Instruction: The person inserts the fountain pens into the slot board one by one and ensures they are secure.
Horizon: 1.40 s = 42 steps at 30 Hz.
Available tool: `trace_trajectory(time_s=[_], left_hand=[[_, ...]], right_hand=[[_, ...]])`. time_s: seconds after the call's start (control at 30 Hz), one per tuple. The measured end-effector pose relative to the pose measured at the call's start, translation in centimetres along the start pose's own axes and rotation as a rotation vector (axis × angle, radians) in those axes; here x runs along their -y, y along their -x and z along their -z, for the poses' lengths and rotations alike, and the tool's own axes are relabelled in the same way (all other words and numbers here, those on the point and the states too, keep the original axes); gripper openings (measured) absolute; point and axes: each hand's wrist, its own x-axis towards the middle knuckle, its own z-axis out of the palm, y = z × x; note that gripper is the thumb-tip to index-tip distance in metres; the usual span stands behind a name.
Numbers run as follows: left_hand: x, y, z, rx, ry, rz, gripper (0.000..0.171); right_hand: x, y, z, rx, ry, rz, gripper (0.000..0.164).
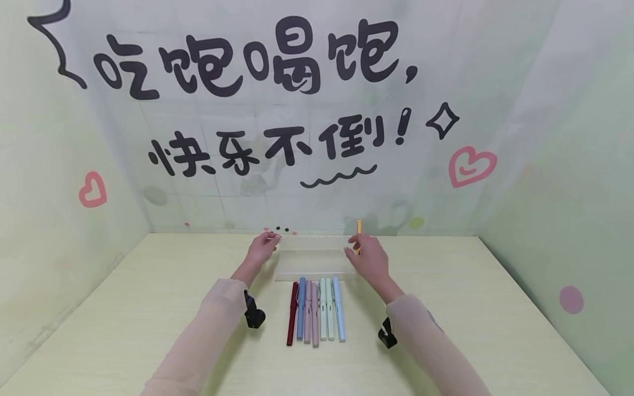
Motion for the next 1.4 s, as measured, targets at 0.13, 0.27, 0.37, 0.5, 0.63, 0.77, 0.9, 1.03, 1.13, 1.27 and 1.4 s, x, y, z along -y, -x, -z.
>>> trace_trajectory(time_s=[0.13,0.27,0.37,0.5,0.63,0.77,0.9,1.03,1.13,1.27,1.4], left_hand=[[0.1,0.0,0.0,-0.003,-0.002,-0.002,0.026],[0.1,0.0,0.0,-0.007,-0.008,-0.005,0.025],[0.1,-0.1,0.0,-0.006,-0.007,-0.001,0.025],[0.1,-0.2,0.0,0.001,-0.01,0.004,0.026],[0.0,-0.1,0.0,0.006,-0.011,0.006,0.027],[-0.1,0.0,0.0,0.005,-0.01,0.01,0.027],[-0.1,0.1,0.0,0.0,-0.015,0.01,0.026],[-0.1,0.1,-0.1,-0.005,-0.012,0.006,0.025],[0.0,0.0,-0.1,-0.006,-0.013,0.0,0.025],[-0.1,0.1,-0.1,-0.01,-0.013,-0.001,0.025],[-0.1,0.1,0.0,-0.013,-0.013,-0.004,0.025]], right_hand=[[0.0,0.9,-0.5,0.157,-0.01,-0.046,0.014],[0.5,1.7,-0.8,0.289,-0.029,-0.08,0.012],[1.0,2.2,-1.0,0.365,-0.038,-0.088,0.012],[1.2,2.6,-1.4,0.435,-0.038,-0.059,0.014],[1.3,2.7,-1.6,0.477,-0.024,-0.06,0.017],[1.4,2.9,-1.8,0.519,0.004,-0.098,0.019],[1.3,3.1,-1.8,0.54,0.007,-0.089,0.019],[1.3,3.2,-1.8,0.549,0.001,-0.058,0.019],[1.3,3.2,-1.8,0.55,-0.005,-0.022,0.018],[1.3,3.3,-1.7,0.549,-0.019,0.009,0.016],[1.2,3.2,-1.8,0.551,-0.029,0.004,0.016]])
